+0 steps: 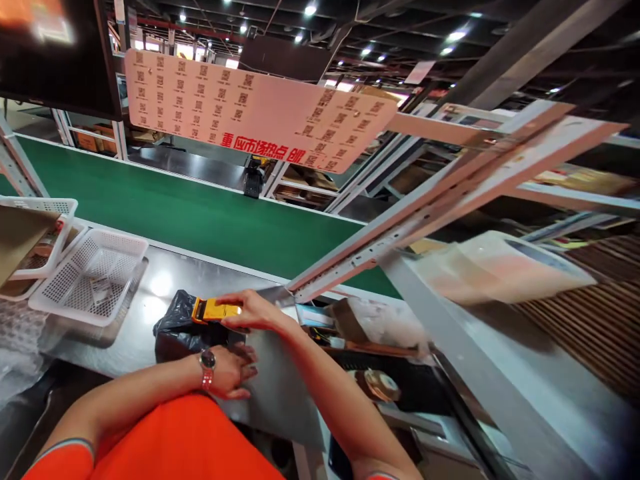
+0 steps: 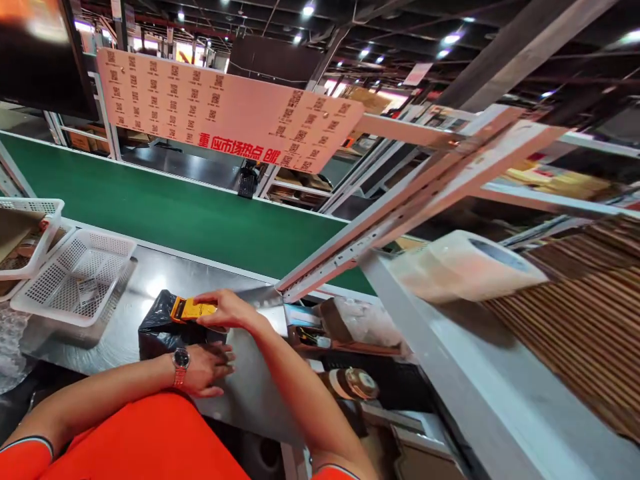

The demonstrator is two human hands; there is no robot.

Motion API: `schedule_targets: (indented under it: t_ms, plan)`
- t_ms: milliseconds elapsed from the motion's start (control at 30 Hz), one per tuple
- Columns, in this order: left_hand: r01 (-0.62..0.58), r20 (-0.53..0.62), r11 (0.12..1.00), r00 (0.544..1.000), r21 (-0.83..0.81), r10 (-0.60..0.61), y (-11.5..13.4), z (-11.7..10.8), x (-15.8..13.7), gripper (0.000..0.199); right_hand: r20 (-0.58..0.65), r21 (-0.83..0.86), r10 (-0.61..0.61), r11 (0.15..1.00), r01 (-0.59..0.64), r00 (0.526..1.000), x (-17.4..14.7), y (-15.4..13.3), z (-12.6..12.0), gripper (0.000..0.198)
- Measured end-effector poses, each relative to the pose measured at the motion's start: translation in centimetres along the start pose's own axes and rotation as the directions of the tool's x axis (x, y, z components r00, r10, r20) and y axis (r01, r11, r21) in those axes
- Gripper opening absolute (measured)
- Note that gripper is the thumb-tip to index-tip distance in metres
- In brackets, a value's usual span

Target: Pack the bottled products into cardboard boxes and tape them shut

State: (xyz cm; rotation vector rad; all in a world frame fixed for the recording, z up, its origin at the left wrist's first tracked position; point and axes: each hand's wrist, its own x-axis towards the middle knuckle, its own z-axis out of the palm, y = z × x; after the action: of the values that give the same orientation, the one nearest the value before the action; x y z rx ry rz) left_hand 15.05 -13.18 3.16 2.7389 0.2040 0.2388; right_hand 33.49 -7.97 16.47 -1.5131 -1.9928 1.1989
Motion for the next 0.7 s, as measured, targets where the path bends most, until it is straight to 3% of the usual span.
schedule_targets:
  t_ms: [100,167,333,400,500,567,633,700]
  plan:
    - [0.148,0.078,0.988,0.986,0.038,-0.15,-2.0,0.8,0.1,0.077,0.0,-0.014,0.047,0.999,-0.047,0.999,-1.8,1.5,-0.1,0.066]
    - [0.172,0.105,0.983,0.978,0.062,-0.178,-3.5,1.2,-1.1,0.083,-0.02,-0.025,0.067,0.997,-0.068,0.998,-4.2,3.2,-0.6,0.065]
    - [0.1,0.09,0.989,0.99,0.108,-0.11,-5.2,2.7,-4.0,0.065,-0.125,-0.003,0.234,0.972,-0.236,0.964,-12.1,10.1,-1.5,0.063]
    - [0.082,0.037,0.988,0.995,0.133,-0.087,-5.3,3.8,-5.4,0.051,-0.121,0.08,0.335,0.941,-0.328,0.934,-14.5,12.9,-0.6,0.065]
    - [0.095,-0.082,0.975,0.993,0.202,-0.08,-5.8,4.9,-8.8,0.052,-0.137,0.265,0.4,0.896,-0.356,0.906,-16.3,15.8,2.3,0.06]
    - [0.222,-0.202,0.938,0.964,0.265,-0.171,-6.6,4.9,-11.6,0.055,-0.202,0.357,0.39,0.883,-0.303,0.899,-16.5,16.9,4.5,0.052]
    - [0.441,-0.333,0.855,0.877,0.272,-0.346,-8.1,4.2,-14.1,0.065,-0.29,0.444,0.378,0.867,-0.226,0.879,-16.4,17.6,6.2,0.051]
    - [0.553,-0.383,0.804,0.806,0.218,-0.451,-10.2,2.8,-15.4,0.073,-0.366,0.531,0.391,0.833,-0.156,0.844,-16.2,18.4,7.3,0.055]
